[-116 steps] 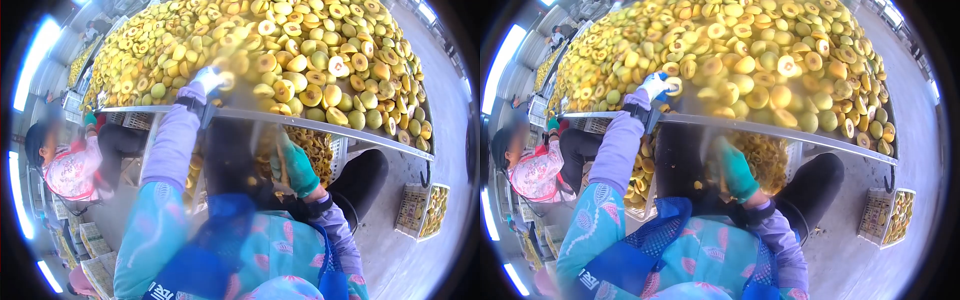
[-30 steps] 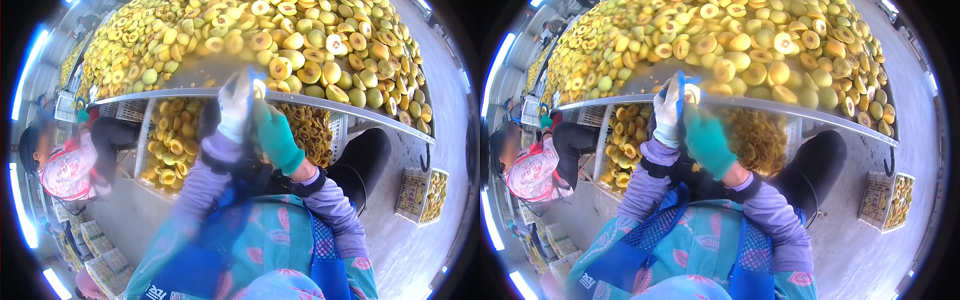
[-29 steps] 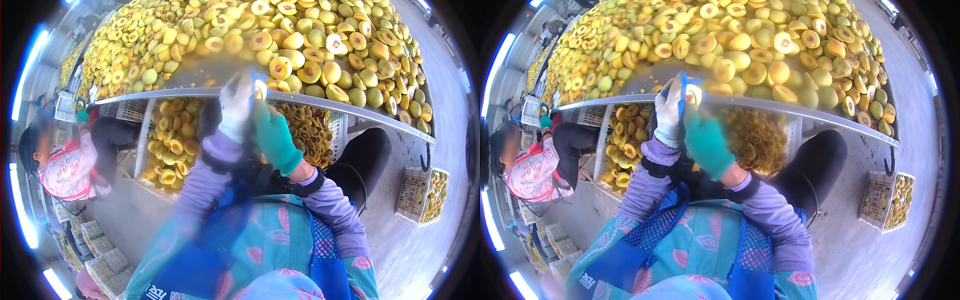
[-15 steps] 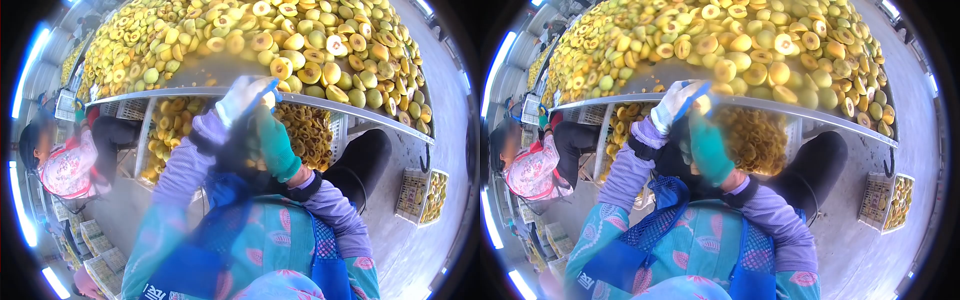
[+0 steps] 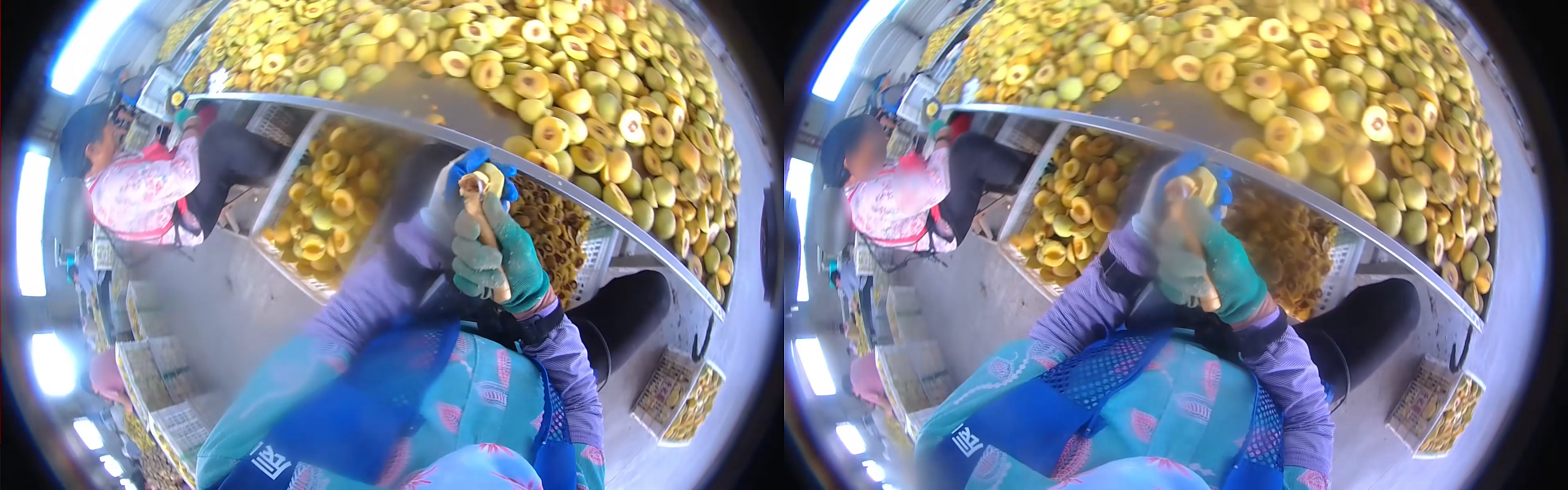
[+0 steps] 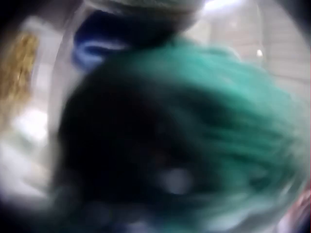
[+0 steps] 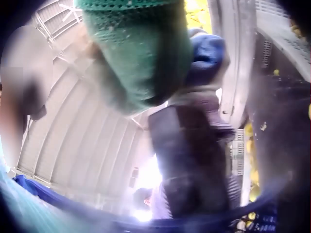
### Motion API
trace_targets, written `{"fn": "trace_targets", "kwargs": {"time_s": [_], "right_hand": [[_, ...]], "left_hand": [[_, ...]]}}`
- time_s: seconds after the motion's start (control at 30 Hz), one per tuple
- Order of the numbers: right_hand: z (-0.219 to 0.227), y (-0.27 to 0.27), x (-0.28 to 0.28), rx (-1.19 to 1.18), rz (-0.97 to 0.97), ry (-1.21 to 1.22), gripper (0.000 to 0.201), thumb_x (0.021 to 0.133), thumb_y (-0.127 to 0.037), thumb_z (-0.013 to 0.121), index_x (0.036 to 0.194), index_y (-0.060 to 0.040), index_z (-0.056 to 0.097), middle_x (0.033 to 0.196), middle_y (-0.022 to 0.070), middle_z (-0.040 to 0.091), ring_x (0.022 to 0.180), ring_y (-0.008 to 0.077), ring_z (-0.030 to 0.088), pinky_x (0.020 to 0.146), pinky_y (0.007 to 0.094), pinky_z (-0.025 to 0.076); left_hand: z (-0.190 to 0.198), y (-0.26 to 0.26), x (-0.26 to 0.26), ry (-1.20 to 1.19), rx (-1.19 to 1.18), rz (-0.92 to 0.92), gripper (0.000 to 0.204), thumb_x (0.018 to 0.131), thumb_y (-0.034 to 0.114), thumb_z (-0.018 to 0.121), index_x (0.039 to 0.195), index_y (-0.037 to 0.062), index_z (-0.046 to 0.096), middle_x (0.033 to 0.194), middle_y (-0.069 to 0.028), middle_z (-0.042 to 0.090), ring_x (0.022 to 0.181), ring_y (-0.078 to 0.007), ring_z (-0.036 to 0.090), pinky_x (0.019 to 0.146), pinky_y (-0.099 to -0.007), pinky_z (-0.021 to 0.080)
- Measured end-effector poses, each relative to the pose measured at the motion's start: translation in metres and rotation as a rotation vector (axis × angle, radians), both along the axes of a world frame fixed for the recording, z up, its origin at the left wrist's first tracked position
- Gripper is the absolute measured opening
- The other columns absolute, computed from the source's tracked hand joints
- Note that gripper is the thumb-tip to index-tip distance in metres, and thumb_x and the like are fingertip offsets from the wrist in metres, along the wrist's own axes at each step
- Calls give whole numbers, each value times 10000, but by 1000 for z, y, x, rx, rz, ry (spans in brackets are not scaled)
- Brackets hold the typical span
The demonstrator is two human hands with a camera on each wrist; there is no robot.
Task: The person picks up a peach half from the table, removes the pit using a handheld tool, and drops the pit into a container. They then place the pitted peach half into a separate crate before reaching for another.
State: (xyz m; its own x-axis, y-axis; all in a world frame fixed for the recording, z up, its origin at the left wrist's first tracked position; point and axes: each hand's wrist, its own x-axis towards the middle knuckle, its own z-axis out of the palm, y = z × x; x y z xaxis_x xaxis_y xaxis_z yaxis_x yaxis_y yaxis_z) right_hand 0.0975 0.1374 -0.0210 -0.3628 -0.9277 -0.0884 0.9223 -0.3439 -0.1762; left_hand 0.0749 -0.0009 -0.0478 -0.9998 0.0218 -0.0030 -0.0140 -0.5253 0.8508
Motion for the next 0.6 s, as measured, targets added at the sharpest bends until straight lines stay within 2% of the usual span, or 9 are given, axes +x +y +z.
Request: {"fn": "trace_targets", "kwargs": {"time_s": [0.13, 0.2, 0.23, 0.27, 0.3, 0.37, 0.47, 0.53, 0.6], "right_hand": [[5, 13, 2, 50, -22, 22, 438, 981, -515, 321, 873, -130, 500, 533, -71, 381, 369, 72, 331, 402, 238, 301], [-43, 28, -6, 218, -110, 13, 391, 959, -523, 389, 870, -157, 490, 572, -58, 415, 429, 75, 386, 426, 237, 327], [-79, 32, -10, 359, -154, -77, 377, 952, -525, 410, 869, -166, 489, 586, -54, 426, 448, 77, 402, 432, 237, 333], [-78, 34, -13, 495, -197, -176, 364, 944, -526, 430, 868, -174, 488, 599, -51, 436, 468, 80, 418, 438, 237, 340], [-76, 32, -9, 616, -231, -97, 334, 927, -521, 475, 859, -194, 486, 630, -46, 452, 514, 90, 446, 450, 236, 352], [-53, 30, -4, 545, -275, -56, 334, 927, -521, 476, 851, -196, 485, 627, -44, 449, 503, 98, 442, 442, 239, 348], [-48, 31, 0, 617, -441, 166, 361, 923, -543, 466, 866, -189, 498, 606, -40, 452, 474, 99, 432, 416, 238, 345], [-37, 33, 2, 698, -577, 276, 372, 934, -530, 455, 855, -171, 510, 595, -39, 454, 460, 92, 432, 407, 235, 351], [-30, 42, 1, 784, -719, 379, 374, 950, -498, 445, 823, -154, 516, 586, -39, 453, 450, 81, 427, 402, 233, 352]], "left_hand": [[33, -63, 53, 296, -1437, 595, 341, 918, 297, 536, 1052, -11, 593, 905, -151, 641, 809, -260, 631, 726, -382, 503], [-21, -169, 53, 111, -1668, 287, 452, 833, 435, 610, 1127, 92, 617, 1020, -178, 635, 836, -369, 624, 768, -451, 488], [-15, -177, 41, -441, -1826, 242, 367, 840, 334, 635, 1071, 50, 646, 879, -113, 675, 756, -227, 656, 678, -342, 514], [-8, -164, 27, -298, -1752, 314, 337, 830, 316, 639, 1060, 70, 659, 900, -120, 675, 795, -252, 652, 710, -343, 510], [0, -150, 13, -154, -1679, 370, 309, 821, 298, 644, 1049, 91, 672, 921, -127, 675, 835, -276, 648, 742, -345, 506], [42, -83, -29, 182, -1555, 270, 337, 815, 339, 619, 1067, 119, 661, 1003, -153, 634, 918, -305, 607, 813, -374, 483], [55, 23, -100, 298, -1585, 216, 356, 818, 306, 589, 1140, 153, 599, 1074, -172, 592, 984, -317, 575, 840, -416, 475], [47, 60, -127, 299, -1818, -284, 419, 808, 274, 585, 1205, 147, 537, 1100, -181, 579, 1001, -309, 578, 832, -421, 485], [44, 61, -139, 413, -1835, -345, 434, 804, 273, 583, 1215, 147, 521, 1141, -191, 564, 1021, -300, 575, 839, -416, 487]]}}
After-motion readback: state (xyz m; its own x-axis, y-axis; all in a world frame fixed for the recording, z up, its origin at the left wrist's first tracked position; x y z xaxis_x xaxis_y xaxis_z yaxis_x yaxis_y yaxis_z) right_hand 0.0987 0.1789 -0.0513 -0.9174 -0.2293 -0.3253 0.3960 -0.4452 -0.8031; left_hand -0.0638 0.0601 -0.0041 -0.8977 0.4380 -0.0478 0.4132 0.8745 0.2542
